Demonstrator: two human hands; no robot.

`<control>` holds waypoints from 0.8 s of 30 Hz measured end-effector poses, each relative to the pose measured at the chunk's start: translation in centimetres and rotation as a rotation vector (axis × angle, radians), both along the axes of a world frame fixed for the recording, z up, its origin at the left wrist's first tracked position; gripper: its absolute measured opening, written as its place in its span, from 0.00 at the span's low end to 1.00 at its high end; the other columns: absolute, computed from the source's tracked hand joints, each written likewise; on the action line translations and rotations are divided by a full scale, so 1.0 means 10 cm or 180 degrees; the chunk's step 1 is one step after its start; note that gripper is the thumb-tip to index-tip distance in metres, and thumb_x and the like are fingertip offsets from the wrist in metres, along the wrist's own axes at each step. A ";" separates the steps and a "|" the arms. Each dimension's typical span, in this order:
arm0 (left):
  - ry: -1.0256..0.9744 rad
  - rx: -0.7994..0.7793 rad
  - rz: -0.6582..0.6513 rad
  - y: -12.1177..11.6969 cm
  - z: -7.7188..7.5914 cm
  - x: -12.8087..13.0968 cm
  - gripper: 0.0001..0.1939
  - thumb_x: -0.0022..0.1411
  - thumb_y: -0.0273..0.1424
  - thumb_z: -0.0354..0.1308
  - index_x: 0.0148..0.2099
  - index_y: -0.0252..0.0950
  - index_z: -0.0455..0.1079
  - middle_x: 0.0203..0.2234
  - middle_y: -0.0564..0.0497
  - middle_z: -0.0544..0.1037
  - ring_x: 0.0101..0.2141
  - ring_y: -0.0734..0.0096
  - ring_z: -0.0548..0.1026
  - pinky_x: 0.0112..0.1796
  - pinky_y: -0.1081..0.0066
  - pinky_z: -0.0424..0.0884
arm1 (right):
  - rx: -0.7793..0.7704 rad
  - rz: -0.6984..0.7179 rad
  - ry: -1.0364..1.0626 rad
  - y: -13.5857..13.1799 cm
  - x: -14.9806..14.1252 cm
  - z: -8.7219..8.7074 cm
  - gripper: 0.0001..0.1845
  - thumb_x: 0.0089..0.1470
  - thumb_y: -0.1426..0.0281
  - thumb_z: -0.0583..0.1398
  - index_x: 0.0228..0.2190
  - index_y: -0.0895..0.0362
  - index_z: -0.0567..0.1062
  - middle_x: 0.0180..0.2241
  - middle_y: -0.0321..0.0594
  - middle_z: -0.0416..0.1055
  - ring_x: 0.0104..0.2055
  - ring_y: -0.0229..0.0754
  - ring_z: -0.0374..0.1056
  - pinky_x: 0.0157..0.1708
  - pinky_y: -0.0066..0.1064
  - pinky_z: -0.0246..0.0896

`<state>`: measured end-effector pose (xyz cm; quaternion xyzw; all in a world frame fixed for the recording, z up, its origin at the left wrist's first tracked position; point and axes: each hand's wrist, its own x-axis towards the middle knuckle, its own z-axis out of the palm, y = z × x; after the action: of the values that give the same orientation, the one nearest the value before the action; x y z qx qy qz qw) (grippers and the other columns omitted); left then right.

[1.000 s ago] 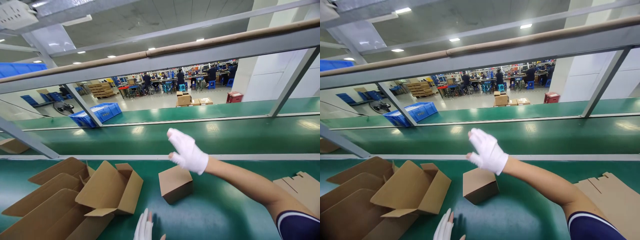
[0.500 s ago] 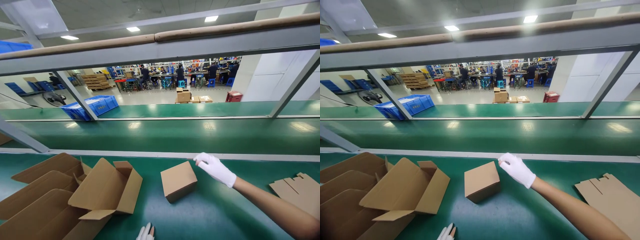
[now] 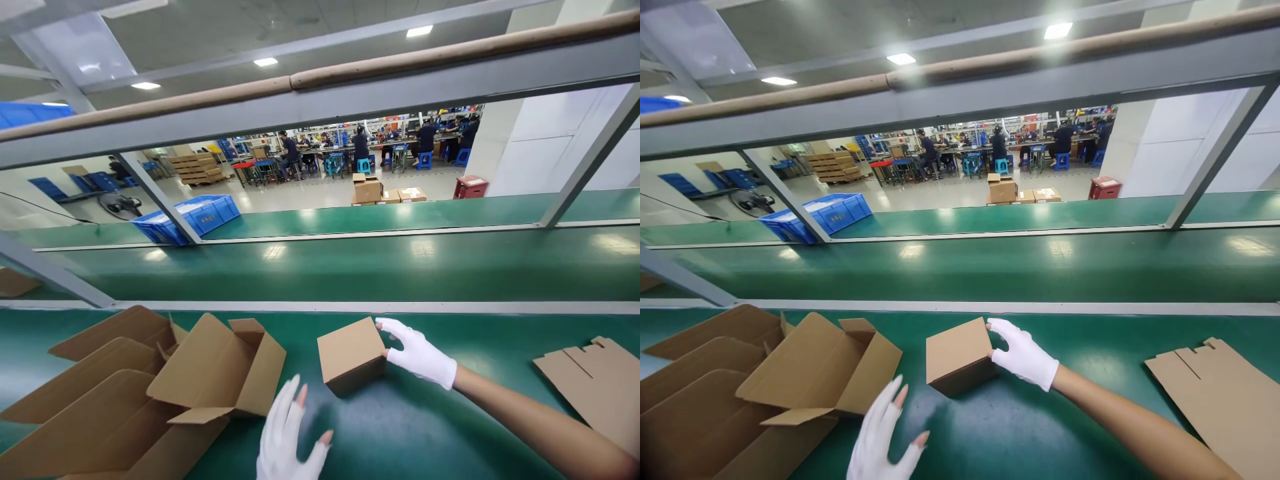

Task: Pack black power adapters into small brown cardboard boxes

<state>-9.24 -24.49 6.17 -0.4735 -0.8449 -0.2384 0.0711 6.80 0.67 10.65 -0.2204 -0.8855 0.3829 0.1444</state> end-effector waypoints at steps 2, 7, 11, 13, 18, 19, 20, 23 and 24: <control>-0.0063 -0.0163 -0.0355 0.26 0.36 -0.12 0.30 0.62 0.44 0.50 0.63 0.43 0.51 0.62 0.43 0.58 0.58 0.47 0.62 0.48 0.46 0.71 | 0.1062 0.0285 0.0060 0.04 -0.01 0.06 0.30 0.49 0.67 0.60 0.54 0.61 0.63 0.62 0.56 0.52 0.63 0.55 0.50 0.59 0.50 0.53; 0.0000 -0.0759 -0.1183 0.89 0.75 -0.28 0.41 0.51 0.41 0.61 0.64 0.32 0.52 0.61 0.36 0.59 0.60 0.45 0.59 0.55 0.46 0.63 | 0.2141 0.1325 -0.0320 0.20 -0.21 0.35 0.32 0.46 0.59 0.65 0.50 0.61 0.66 0.58 0.57 0.56 0.56 0.57 0.59 0.49 0.47 0.62; -0.0083 -0.1105 -0.1354 1.08 0.76 -0.30 0.38 0.47 0.38 0.63 0.59 0.30 0.59 0.57 0.36 0.65 0.56 0.47 0.64 0.54 0.50 0.65 | 0.2175 0.1741 -0.0651 0.31 -0.34 0.49 0.26 0.48 0.55 0.62 0.45 0.59 0.69 0.48 0.49 0.66 0.42 0.49 0.67 0.37 0.39 0.64; -0.0104 -0.1084 -0.1371 1.09 0.76 -0.31 0.37 0.47 0.38 0.64 0.58 0.31 0.61 0.56 0.37 0.67 0.55 0.48 0.65 0.53 0.50 0.66 | 0.2288 0.1764 -0.0593 0.30 -0.36 0.49 0.25 0.49 0.54 0.61 0.43 0.59 0.69 0.47 0.48 0.66 0.41 0.48 0.67 0.36 0.38 0.63; -0.0116 -0.0782 -0.1348 1.08 0.65 -0.33 0.38 0.48 0.39 0.63 0.59 0.33 0.58 0.56 0.38 0.66 0.56 0.49 0.65 0.54 0.50 0.65 | 0.2600 0.1637 -0.0525 0.16 -0.45 0.40 0.39 0.42 0.51 0.62 0.50 0.61 0.65 0.41 0.48 0.67 0.36 0.49 0.65 0.33 0.38 0.61; -0.0012 -0.0569 -0.1304 1.05 0.60 -0.32 0.37 0.50 0.39 0.63 0.60 0.33 0.57 0.57 0.38 0.65 0.56 0.49 0.64 0.55 0.50 0.65 | 0.2645 0.1624 -0.0523 0.14 -0.49 0.39 0.41 0.41 0.50 0.63 0.51 0.61 0.63 0.40 0.47 0.67 0.36 0.49 0.65 0.32 0.38 0.60; 0.0153 -0.0308 -0.1217 1.00 0.53 -0.31 0.37 0.53 0.40 0.61 0.61 0.33 0.55 0.57 0.37 0.65 0.57 0.49 0.63 0.55 0.50 0.65 | 0.2678 0.1609 -0.0516 0.15 -0.52 0.38 0.42 0.40 0.51 0.62 0.53 0.60 0.62 0.40 0.48 0.67 0.35 0.49 0.65 0.32 0.38 0.60; 0.0663 0.0333 -0.0629 0.71 0.28 -0.26 0.35 0.62 0.39 0.52 0.66 0.36 0.44 0.60 0.37 0.61 0.58 0.48 0.61 0.53 0.48 0.67 | 0.2710 0.1463 -0.0563 0.37 -0.58 0.42 0.41 0.39 0.52 0.63 0.52 0.58 0.63 0.42 0.48 0.67 0.36 0.49 0.65 0.33 0.38 0.59; 0.0639 0.0285 -0.0361 0.57 0.17 -0.25 0.35 0.63 0.39 0.50 0.67 0.38 0.41 0.59 0.38 0.61 0.57 0.48 0.63 0.50 0.49 0.70 | 0.2729 0.1312 -0.0596 0.51 -0.59 0.44 0.40 0.39 0.52 0.63 0.51 0.58 0.64 0.42 0.48 0.67 0.37 0.50 0.65 0.35 0.39 0.59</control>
<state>-11.70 -18.81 7.91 -0.5383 -0.7939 -0.2310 0.1629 0.94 5.80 15.05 0.0055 -0.9978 -0.0173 0.0630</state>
